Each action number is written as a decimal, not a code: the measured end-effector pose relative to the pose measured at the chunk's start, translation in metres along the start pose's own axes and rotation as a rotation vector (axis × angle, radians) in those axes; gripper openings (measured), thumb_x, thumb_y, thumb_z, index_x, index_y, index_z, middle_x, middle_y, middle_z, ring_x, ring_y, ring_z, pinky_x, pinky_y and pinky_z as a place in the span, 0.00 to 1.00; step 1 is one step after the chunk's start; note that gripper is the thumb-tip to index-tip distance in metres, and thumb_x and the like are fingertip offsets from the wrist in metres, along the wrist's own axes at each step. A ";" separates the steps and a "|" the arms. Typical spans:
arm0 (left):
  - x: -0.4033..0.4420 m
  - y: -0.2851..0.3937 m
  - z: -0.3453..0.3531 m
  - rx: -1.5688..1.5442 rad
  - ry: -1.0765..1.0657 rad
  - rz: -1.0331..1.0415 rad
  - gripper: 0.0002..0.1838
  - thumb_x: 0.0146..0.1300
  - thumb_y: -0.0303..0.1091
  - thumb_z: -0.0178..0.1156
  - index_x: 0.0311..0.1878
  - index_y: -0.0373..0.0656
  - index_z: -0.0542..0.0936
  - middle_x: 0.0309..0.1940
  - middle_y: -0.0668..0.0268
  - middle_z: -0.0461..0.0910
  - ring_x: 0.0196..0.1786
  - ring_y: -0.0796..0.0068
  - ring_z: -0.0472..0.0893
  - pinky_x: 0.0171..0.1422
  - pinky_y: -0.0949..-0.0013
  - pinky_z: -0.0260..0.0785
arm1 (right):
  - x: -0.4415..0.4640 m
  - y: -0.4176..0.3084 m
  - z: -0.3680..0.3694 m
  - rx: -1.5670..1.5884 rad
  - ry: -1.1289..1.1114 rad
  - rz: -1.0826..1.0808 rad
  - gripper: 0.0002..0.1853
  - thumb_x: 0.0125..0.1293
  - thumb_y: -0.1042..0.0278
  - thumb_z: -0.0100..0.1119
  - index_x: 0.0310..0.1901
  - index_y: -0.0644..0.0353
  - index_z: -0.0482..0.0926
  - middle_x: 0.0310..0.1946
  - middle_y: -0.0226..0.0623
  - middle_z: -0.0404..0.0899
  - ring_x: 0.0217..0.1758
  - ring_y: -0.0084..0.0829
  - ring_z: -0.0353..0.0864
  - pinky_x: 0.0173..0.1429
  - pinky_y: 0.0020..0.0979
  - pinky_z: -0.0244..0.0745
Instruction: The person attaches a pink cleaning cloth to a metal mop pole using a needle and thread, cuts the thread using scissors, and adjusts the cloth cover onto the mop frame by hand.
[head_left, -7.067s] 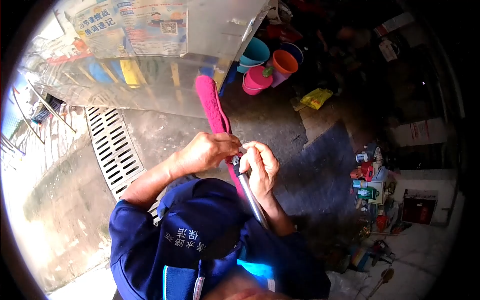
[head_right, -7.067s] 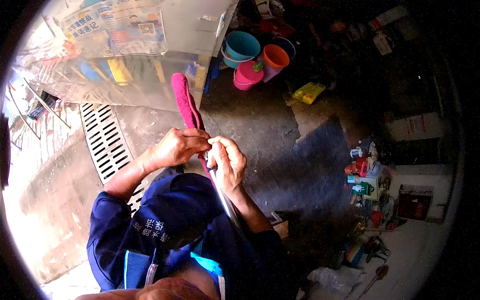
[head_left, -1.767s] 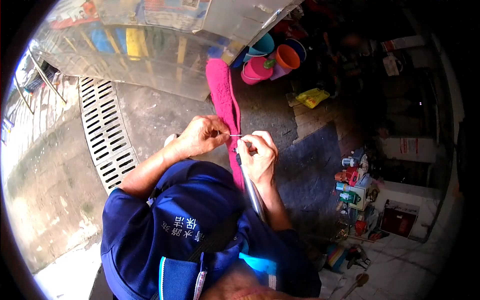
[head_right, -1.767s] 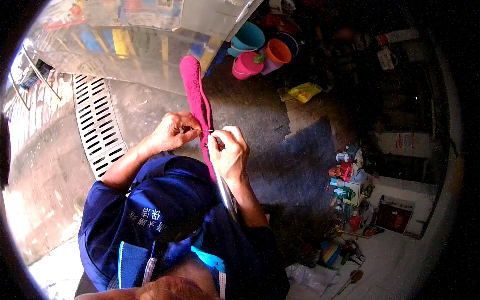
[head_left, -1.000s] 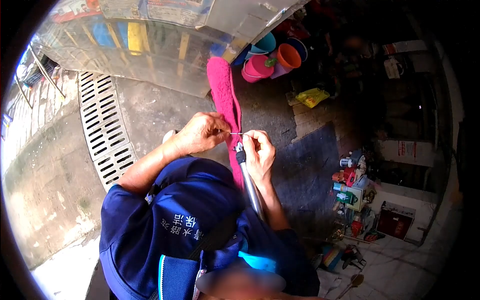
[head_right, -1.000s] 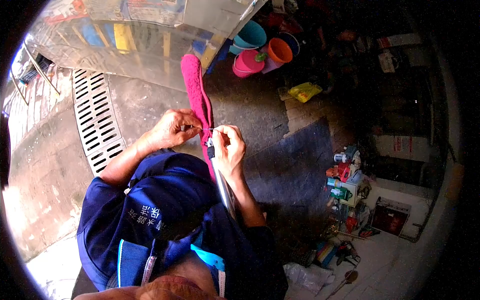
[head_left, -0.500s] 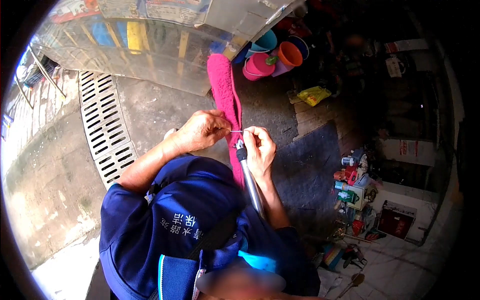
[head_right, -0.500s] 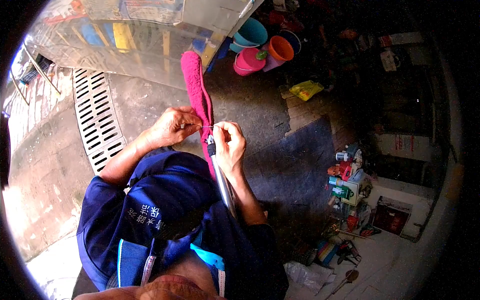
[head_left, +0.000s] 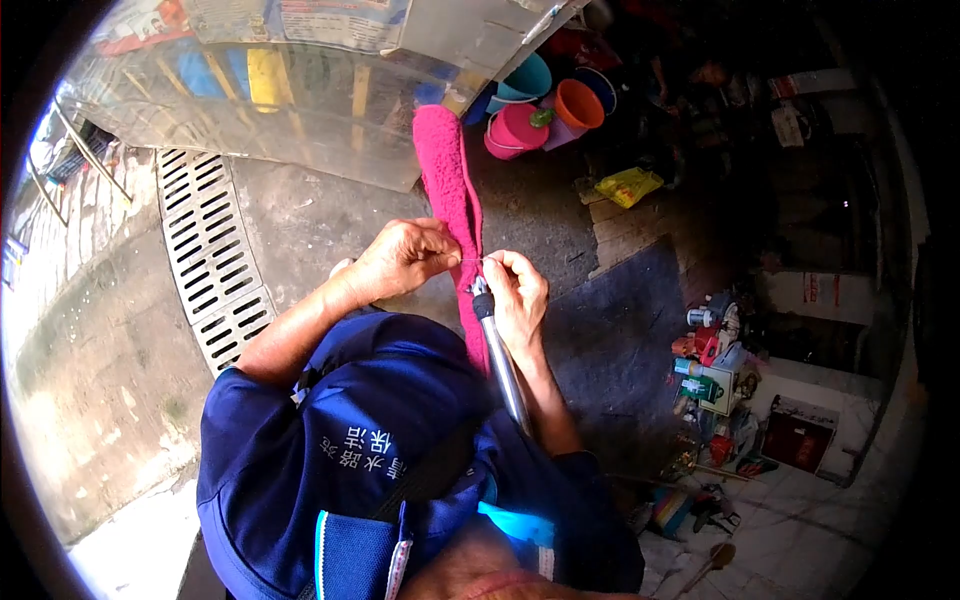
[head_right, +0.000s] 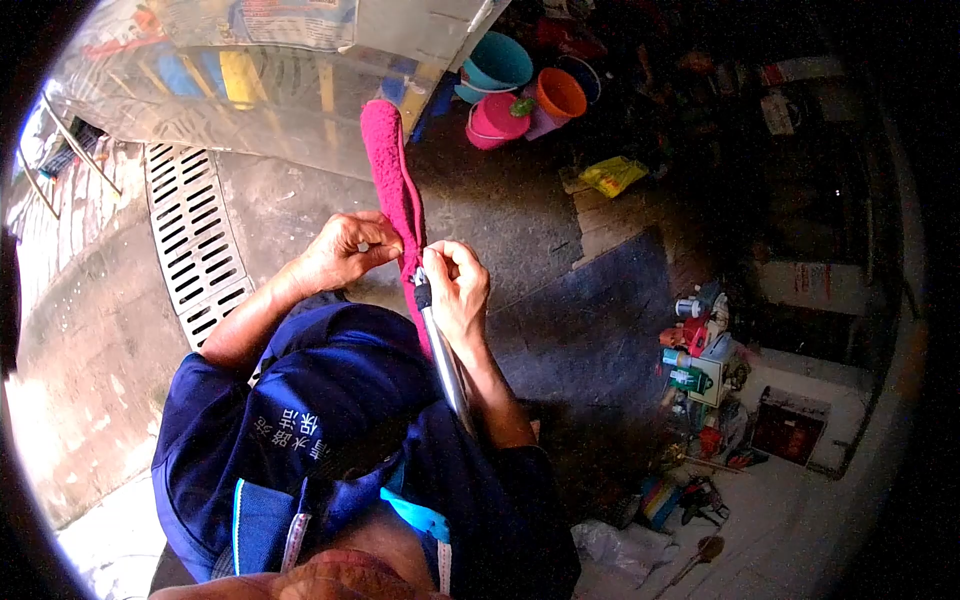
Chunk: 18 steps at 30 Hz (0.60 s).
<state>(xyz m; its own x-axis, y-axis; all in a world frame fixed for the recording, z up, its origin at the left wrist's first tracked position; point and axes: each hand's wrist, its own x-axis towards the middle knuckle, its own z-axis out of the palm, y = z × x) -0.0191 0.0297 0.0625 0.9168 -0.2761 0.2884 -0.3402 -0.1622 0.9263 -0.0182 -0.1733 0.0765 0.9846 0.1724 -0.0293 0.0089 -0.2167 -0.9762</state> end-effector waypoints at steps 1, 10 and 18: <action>0.000 -0.001 0.001 -0.028 0.007 -0.041 0.03 0.58 0.25 0.63 0.33 0.35 0.82 0.30 0.58 0.81 0.36 0.61 0.80 0.44 0.64 0.73 | 0.000 -0.001 0.000 0.001 0.001 0.000 0.06 0.66 0.71 0.61 0.38 0.65 0.79 0.27 0.26 0.78 0.29 0.16 0.74 0.35 0.21 0.70; -0.006 0.000 0.010 -0.133 0.077 -0.183 0.05 0.60 0.27 0.63 0.35 0.35 0.82 0.29 0.58 0.80 0.35 0.69 0.80 0.41 0.67 0.72 | 0.000 -0.002 -0.001 -0.112 0.026 -0.091 0.04 0.63 0.73 0.63 0.35 0.64 0.81 0.30 0.30 0.78 0.30 0.19 0.77 0.34 0.21 0.71; -0.010 0.007 0.017 -0.069 0.151 -0.129 0.07 0.62 0.30 0.63 0.38 0.36 0.83 0.29 0.56 0.81 0.31 0.68 0.81 0.36 0.67 0.73 | -0.005 -0.025 -0.004 -0.276 0.040 -0.300 0.02 0.60 0.78 0.63 0.34 0.64 0.81 0.33 0.34 0.77 0.28 0.22 0.78 0.32 0.23 0.72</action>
<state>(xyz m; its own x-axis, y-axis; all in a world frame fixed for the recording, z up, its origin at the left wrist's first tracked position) -0.0341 0.0153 0.0620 0.9746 -0.1114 0.1941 -0.2071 -0.1203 0.9709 -0.0222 -0.1730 0.1015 0.9371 0.2310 0.2617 0.3380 -0.4129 -0.8457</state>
